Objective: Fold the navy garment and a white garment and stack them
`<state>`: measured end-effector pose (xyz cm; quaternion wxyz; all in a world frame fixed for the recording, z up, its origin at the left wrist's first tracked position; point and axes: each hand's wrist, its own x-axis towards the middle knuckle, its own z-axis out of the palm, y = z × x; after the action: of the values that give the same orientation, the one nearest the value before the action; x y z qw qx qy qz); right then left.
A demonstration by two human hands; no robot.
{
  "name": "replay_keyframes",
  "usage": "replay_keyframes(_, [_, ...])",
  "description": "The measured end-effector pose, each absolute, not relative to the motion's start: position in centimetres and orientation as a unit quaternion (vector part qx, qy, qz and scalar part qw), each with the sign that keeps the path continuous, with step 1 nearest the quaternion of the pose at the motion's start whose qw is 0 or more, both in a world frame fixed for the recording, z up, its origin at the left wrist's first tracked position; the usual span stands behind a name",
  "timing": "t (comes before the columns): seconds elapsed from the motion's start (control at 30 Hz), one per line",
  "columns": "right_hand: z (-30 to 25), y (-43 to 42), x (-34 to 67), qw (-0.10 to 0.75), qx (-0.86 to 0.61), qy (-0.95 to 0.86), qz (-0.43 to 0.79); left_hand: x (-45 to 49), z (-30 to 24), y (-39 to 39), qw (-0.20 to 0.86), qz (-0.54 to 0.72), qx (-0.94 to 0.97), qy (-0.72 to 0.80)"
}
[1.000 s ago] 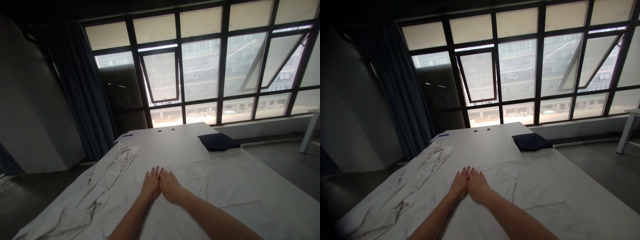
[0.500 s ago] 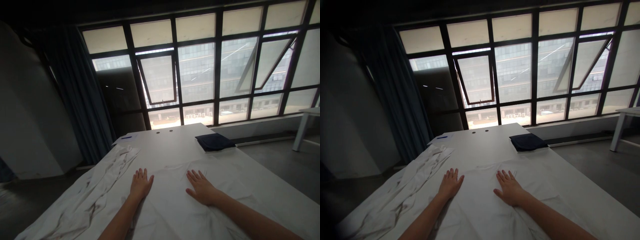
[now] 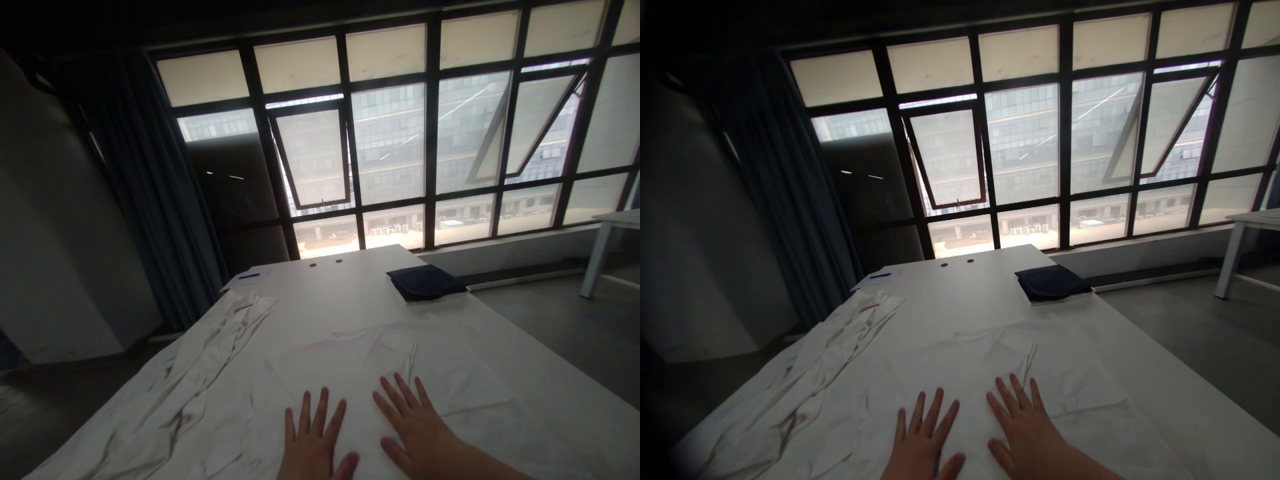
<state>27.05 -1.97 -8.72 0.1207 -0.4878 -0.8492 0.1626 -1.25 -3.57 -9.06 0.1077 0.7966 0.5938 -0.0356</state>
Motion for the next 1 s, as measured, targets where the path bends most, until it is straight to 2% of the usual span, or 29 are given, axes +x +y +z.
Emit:
replay_keyframes(0.13, [-8.6,-0.5,27.1,0.137,-0.448,-0.872,0.139,-1.9,-8.3,-2.2,0.06,-0.008,0.803,0.593])
replay_keyframes(0.23, [-7.4,2.8,26.5,0.117,-0.439,-0.88,0.137,-2.2,-7.5,0.1,0.044,-0.002,0.795,0.605])
replay_keyframes(0.43, [-6.4,5.7,20.0,0.086,-0.523,-0.848,0.028,-2.8,-6.3,5.1,0.032,-0.005,0.802,0.597])
replay_keyframes(0.6, [-8.1,3.9,16.7,0.146,-0.448,-0.877,0.093,-3.7,-6.4,6.8,0.021,-0.005,0.817,0.576])
replay_keyframes(0.73, [-8.1,2.4,20.1,0.154,-0.427,-0.881,0.133,-4.5,-6.8,6.8,0.015,0.004,0.821,0.571])
replay_keyframes(1.0, [-9.7,-0.3,31.2,0.142,-0.483,-0.858,0.104,-4.8,-7.1,6.6,0.019,0.012,0.816,0.577])
